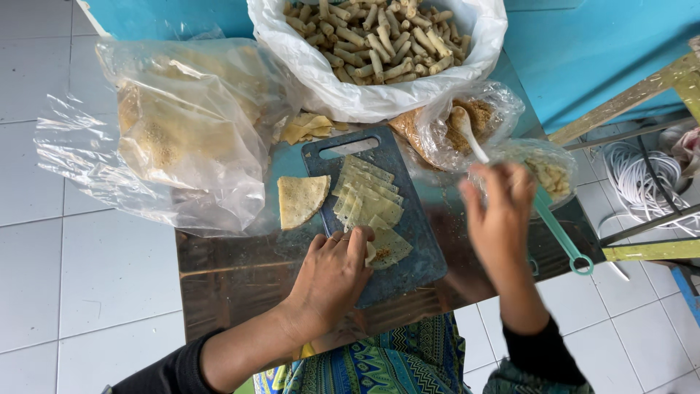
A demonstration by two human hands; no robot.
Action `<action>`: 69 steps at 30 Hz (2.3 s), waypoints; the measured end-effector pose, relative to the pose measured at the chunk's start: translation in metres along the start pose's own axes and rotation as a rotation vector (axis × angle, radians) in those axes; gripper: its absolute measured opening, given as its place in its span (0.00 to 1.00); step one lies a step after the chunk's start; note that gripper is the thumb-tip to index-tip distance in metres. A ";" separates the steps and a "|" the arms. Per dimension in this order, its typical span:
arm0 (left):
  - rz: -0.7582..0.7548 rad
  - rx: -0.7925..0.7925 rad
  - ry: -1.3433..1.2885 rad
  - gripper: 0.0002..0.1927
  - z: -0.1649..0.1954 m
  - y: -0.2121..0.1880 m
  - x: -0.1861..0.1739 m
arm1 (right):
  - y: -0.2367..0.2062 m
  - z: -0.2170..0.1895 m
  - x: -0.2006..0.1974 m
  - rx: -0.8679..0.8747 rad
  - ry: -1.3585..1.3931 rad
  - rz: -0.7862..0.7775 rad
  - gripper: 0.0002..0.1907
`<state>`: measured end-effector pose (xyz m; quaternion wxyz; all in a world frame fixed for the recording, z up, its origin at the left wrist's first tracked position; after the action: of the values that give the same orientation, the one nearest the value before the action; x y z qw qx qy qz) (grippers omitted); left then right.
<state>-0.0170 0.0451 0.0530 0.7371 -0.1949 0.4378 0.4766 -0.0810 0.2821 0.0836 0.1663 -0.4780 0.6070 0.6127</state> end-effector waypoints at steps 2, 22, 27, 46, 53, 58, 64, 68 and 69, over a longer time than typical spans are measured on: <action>-0.022 -0.008 -0.006 0.27 -0.001 0.001 0.001 | -0.025 -0.021 0.011 -0.032 0.212 -0.220 0.14; -0.026 0.083 0.246 0.22 -0.009 -0.003 0.008 | -0.068 -0.066 0.038 0.176 0.694 -0.435 0.10; 0.020 -0.012 0.080 0.07 -0.017 0.004 0.013 | -0.063 -0.078 0.031 -0.137 0.568 -0.383 0.15; 0.145 0.037 0.053 0.06 -0.021 0.008 0.005 | -0.039 -0.067 0.052 -0.059 0.562 -0.478 0.07; 0.140 0.113 0.350 0.09 -0.011 0.007 0.007 | -0.050 -0.074 0.045 -0.174 0.424 -0.338 0.09; 0.138 -0.040 -0.065 0.05 -0.020 0.011 0.003 | -0.049 -0.057 0.049 0.029 0.621 -0.568 0.08; 0.095 -0.040 -0.091 0.05 -0.024 0.011 0.003 | -0.052 -0.062 0.048 -0.087 0.618 -0.472 0.09; 0.164 0.111 0.185 0.05 -0.012 0.003 0.003 | -0.061 -0.073 0.043 -0.168 0.422 -0.365 0.12; 0.154 0.094 0.176 0.04 -0.013 0.004 0.004 | -0.062 -0.074 0.043 -0.164 0.410 -0.358 0.12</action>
<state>-0.0259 0.0402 0.0433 0.6653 -0.1671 0.5364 0.4917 -0.0253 0.2122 0.0275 0.1060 -0.7034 0.4823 0.5113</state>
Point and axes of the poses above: each hand's wrist, its own y-axis towards the middle knuckle, its own x-axis out of the palm, z = x × y, the point moved 4 cm from there along y, towards the middle knuckle, and after that the axes turned 7 degrees about -z, right-handed, at the moved point
